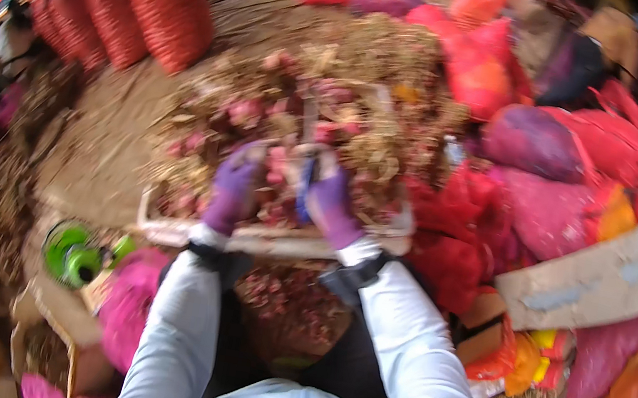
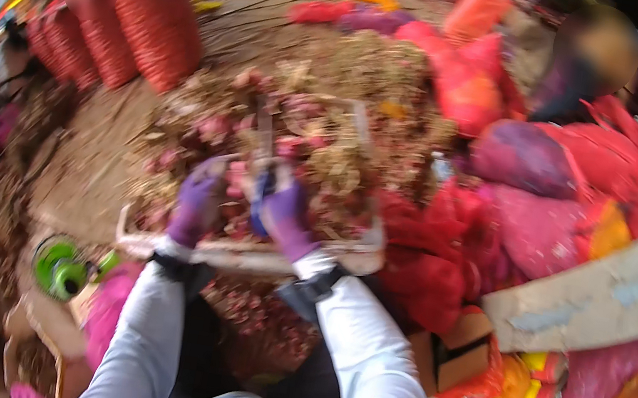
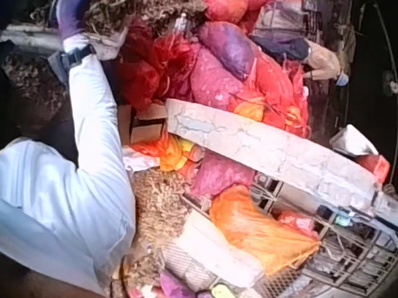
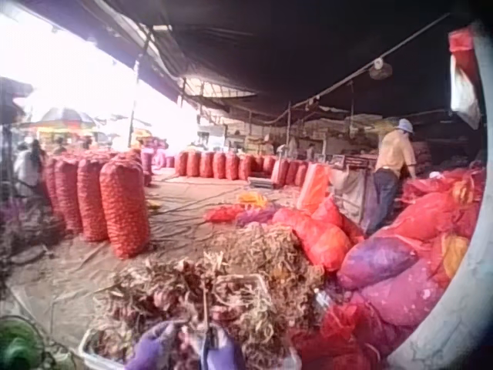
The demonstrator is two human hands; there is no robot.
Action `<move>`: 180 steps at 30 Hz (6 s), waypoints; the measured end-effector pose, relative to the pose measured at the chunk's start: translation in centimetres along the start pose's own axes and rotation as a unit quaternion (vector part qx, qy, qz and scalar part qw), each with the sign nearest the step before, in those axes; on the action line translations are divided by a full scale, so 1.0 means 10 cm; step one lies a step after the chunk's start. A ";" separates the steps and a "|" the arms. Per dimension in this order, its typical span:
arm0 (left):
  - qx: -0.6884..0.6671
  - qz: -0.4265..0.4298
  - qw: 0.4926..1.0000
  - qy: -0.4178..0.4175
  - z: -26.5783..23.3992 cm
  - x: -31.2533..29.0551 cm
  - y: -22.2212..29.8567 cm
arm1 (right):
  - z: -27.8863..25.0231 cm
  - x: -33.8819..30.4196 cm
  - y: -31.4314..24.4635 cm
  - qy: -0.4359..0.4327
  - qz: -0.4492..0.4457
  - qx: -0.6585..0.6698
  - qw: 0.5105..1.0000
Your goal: Trim the roots and dried tops from red onions using scissors.
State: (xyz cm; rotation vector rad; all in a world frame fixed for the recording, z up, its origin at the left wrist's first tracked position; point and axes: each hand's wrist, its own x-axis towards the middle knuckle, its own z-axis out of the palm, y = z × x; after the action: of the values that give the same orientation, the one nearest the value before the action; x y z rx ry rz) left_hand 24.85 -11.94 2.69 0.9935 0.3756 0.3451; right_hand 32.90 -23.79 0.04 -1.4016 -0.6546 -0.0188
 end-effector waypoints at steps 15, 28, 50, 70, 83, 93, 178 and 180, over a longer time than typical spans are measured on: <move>0.099 -0.025 0.992 -0.073 -0.25 0.01 -0.14 | 0.15 0.01 -0.26 -0.082 0.213 0.141 0.963; 0.494 0.310 0.812 -0.011 -0.19 0.01 -0.12 | 0.08 0.04 -0.09 0.005 0.191 0.082 0.978; 0.153 0.024 0.986 -0.060 -0.25 0.08 -0.19 | -0.01 0.09 -0.11 -0.189 0.233 0.157 0.941; 0.100 0.098 0.984 0.108 -0.46 0.20 -0.29 | 0.22 -0.17 -0.10 -0.180 -0.054 -0.425 0.885; 0.021 0.127 0.978 0.163 -0.28 0.09 -0.05 | 0.05 -0.18 -0.23 -0.245 -0.015 -0.478 0.843; 0.022 0.162 0.967 0.194 -0.33 0.16 -0.17 | 0.12 -0.24 -0.14 -0.242 0.032 -0.500 0.831; 0.203 0.387 0.873 0.216 -0.33 0.14 -0.08 | 0.16 -0.31 -0.14 -0.239 -0.045 -0.468 0.850; 0.193 0.365 0.892 0.185 -0.30 0.10 -0.13 | 0.20 -0.27 -0.17 -0.252 -0.016 -0.478 0.842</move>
State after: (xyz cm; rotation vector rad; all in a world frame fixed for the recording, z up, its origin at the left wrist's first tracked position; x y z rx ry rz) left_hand 24.50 -9.87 -0.03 1.4499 0.4109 1.1915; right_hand 29.19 -23.33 0.40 -2.4051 -1.1987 -0.0005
